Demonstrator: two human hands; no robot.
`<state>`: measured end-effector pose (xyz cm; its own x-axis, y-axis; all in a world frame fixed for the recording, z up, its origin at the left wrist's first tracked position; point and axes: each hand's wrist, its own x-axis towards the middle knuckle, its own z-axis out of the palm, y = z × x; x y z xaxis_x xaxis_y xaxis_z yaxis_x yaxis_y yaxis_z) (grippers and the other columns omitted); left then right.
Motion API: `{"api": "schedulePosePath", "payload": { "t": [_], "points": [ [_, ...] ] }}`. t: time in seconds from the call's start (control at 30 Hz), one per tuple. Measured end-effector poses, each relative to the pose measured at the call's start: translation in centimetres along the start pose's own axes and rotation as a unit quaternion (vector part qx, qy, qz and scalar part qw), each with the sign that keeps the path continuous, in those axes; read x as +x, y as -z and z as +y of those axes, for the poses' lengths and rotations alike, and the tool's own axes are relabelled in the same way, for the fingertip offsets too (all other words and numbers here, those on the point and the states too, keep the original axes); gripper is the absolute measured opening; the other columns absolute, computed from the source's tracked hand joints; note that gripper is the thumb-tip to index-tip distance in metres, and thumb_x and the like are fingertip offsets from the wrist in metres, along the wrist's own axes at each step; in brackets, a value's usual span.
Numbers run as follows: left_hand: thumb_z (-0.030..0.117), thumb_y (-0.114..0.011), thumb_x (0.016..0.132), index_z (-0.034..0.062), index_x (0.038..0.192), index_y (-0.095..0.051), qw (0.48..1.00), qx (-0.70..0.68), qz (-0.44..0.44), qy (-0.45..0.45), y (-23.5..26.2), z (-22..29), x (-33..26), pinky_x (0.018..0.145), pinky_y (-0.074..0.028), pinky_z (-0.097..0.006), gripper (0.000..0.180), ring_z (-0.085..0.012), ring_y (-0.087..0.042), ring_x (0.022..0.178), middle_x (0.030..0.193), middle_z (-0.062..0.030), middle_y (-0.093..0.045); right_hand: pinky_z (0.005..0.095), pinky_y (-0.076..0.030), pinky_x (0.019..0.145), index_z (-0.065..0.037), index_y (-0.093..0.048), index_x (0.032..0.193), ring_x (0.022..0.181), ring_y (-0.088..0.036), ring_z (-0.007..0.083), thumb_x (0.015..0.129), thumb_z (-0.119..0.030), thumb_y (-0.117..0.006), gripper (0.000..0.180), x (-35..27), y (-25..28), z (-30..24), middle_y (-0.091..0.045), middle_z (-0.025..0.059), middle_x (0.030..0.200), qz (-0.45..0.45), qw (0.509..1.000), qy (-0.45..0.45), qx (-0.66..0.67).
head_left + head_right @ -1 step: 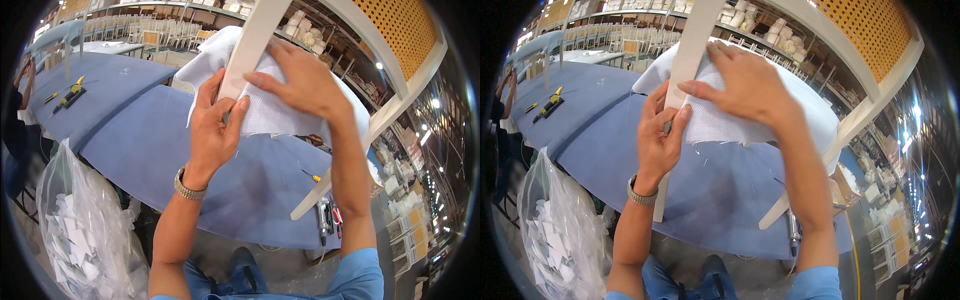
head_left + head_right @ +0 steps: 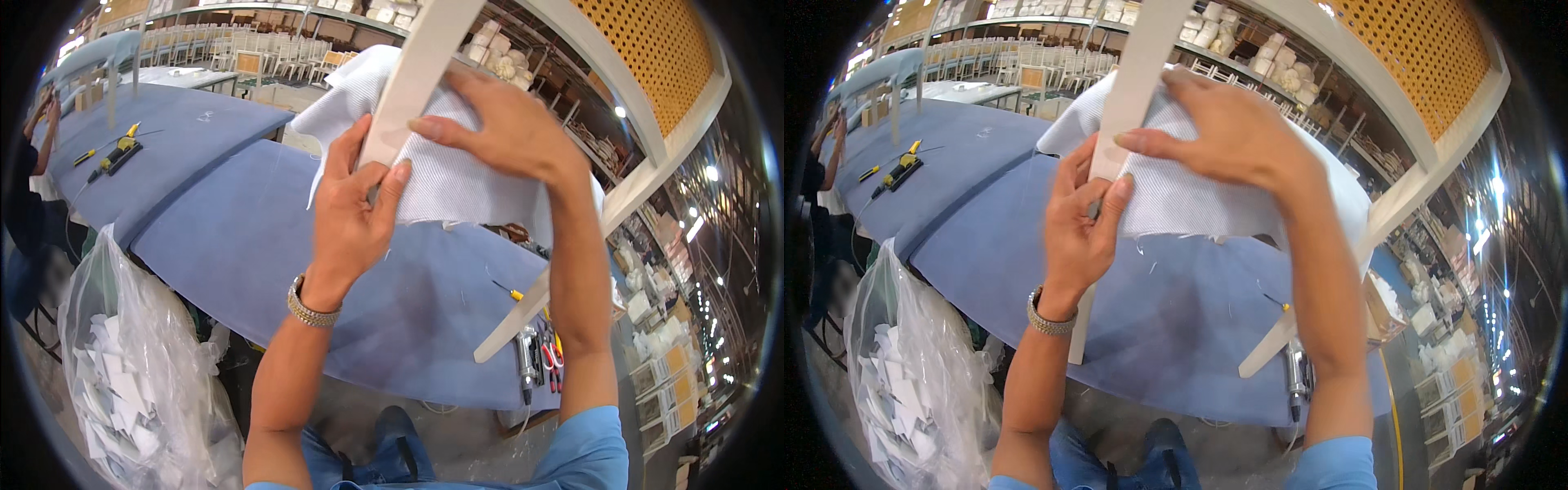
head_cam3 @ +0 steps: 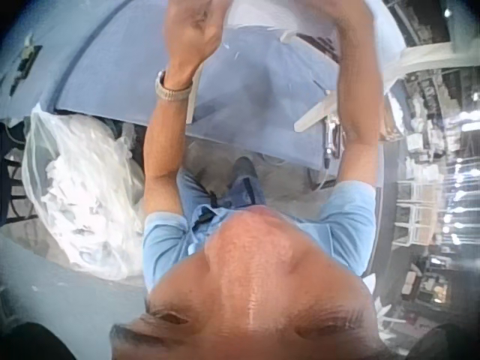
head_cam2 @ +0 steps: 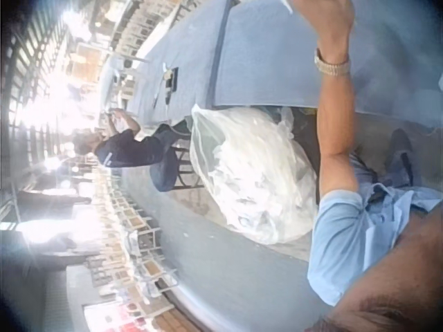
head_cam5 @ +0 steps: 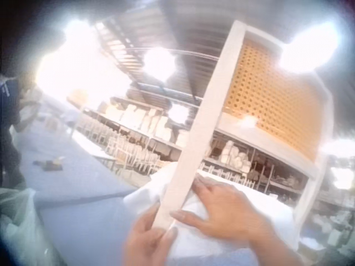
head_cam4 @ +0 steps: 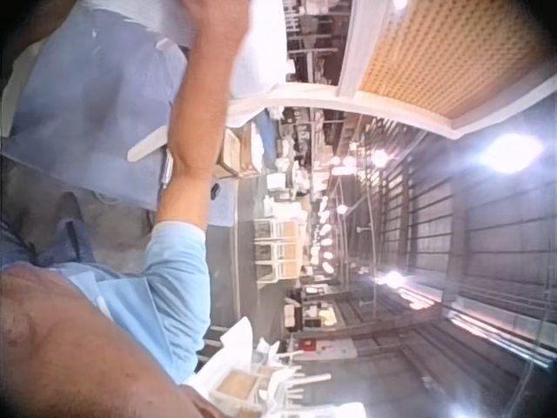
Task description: The person covers a wooden chair with white fabric, trims excess material with a utility knife and scissors, and secures the fabric using a staple gun. The person repeatedly adjusts and smooths the fabric around the chair legs and seat.
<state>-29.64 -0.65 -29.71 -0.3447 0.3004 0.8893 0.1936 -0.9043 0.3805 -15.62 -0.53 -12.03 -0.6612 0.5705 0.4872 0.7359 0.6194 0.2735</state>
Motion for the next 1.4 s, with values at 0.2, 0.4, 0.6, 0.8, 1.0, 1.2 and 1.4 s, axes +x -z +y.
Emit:
{"api": "schedulePosePath", "payload": {
  "t": [0.2, 0.4, 0.6, 0.8, 1.0, 1.2, 1.4],
  "points": [
    [0.018, -0.071, 0.090, -0.0050, 0.081, -0.070, 0.999, 0.010, 0.014, -0.031, -0.4, -0.6, 0.5, 0.095, -0.049, -0.040, 0.025, -0.0405, -0.060, 0.114, 0.132, -0.0297, -0.053, 0.0437, -0.042, 0.109, 0.000, -0.052, 0.139, 0.128, -0.052, 0.0431, 0.064, -0.077, -0.072, 0.109, 3.5, -0.8, 2.1, -0.053, 0.0281, 0.138, -0.061, 0.993, 0.023, 0.095],
    [0.020, -0.070, 0.091, -0.0033, 0.084, -0.072, 0.994, 0.092, 0.012, -0.053, 1.4, 2.7, -0.7, 0.092, -0.050, -0.038, 0.024, -0.0412, -0.061, 0.113, 0.134, -0.0300, -0.053, 0.0451, -0.041, 0.109, 0.000, -0.054, 0.136, 0.127, -0.052, 0.0443, 0.062, -0.074, -0.077, 0.106, 1.5, 0.1, -0.2, -0.053, 0.0304, 0.136, -0.024, 0.997, 0.063, 0.045],
    [0.019, -0.069, 0.092, -0.0031, 0.086, -0.070, 0.990, 0.117, 0.051, -0.062, 0.8, 2.6, -1.2, 0.095, -0.050, -0.043, 0.023, -0.0454, -0.055, 0.125, 0.138, -0.0286, -0.051, 0.0454, -0.040, 0.110, 0.000, -0.054, 0.137, 0.128, -0.051, 0.0438, 0.063, -0.072, -0.078, 0.106, 1.4, 0.4, -1.0, -0.054, 0.0301, 0.135, -0.021, 0.994, 0.069, 0.083],
    [0.014, -0.068, 0.090, 0.0009, 0.093, -0.073, 0.961, 0.256, 0.095, -0.043, 3.0, 5.0, -2.5, 0.093, -0.051, -0.043, 0.014, -0.0431, -0.061, 0.115, 0.133, -0.0242, -0.057, 0.0453, -0.040, 0.110, 0.001, -0.053, 0.138, 0.129, -0.051, 0.0436, 0.064, -0.070, -0.078, 0.105, 1.1, 0.1, -0.8, -0.052, 0.0302, 0.137, -0.029, 0.995, 0.056, 0.079],
    [0.013, -0.076, 0.084, 0.0049, 0.101, -0.074, 0.948, 0.262, 0.179, -0.016, 3.1, 7.3, -2.6, 0.077, -0.052, -0.035, 0.019, -0.0257, -0.065, 0.084, 0.101, -0.0141, -0.068, 0.0435, -0.042, 0.108, -0.002, -0.055, 0.137, 0.127, -0.053, 0.0422, 0.062, -0.067, -0.080, 0.102, 1.2, 0.2, -1.3, -0.056, 0.0294, 0.133, -0.020, 0.994, 0.059, 0.085],
    [0.022, -0.072, 0.088, 0.0019, 0.115, -0.064, 0.978, 0.189, 0.091, 0.023, -0.6, 6.6, -2.6, 0.061, -0.050, -0.036, 0.034, -0.0274, -0.065, 0.070, 0.090, -0.0148, -0.069, 0.0437, -0.044, 0.105, -0.001, -0.057, 0.133, 0.120, -0.058, 0.0421, 0.064, -0.066, -0.080, 0.098, 1.3, 0.1, -1.2, -0.059, 0.0298, 0.128, -0.028, 0.995, 0.054, 0.081],
    [0.032, -0.068, 0.092, -0.0058, 0.125, -0.052, 0.981, -0.034, 0.073, 0.176, -2.0, 7.3, -2.5, 0.055, -0.049, -0.041, 0.053, -0.0313, -0.066, 0.059, 0.084, -0.0207, -0.069, 0.0444, -0.045, 0.103, 0.002, -0.058, 0.131, 0.119, -0.059, 0.0431, 0.065, -0.067, -0.079, 0.097, 1.2, 0.7, -2.0, -0.060, 0.0307, 0.126, -0.039, 0.997, 0.032, 0.051]
  ]
}}
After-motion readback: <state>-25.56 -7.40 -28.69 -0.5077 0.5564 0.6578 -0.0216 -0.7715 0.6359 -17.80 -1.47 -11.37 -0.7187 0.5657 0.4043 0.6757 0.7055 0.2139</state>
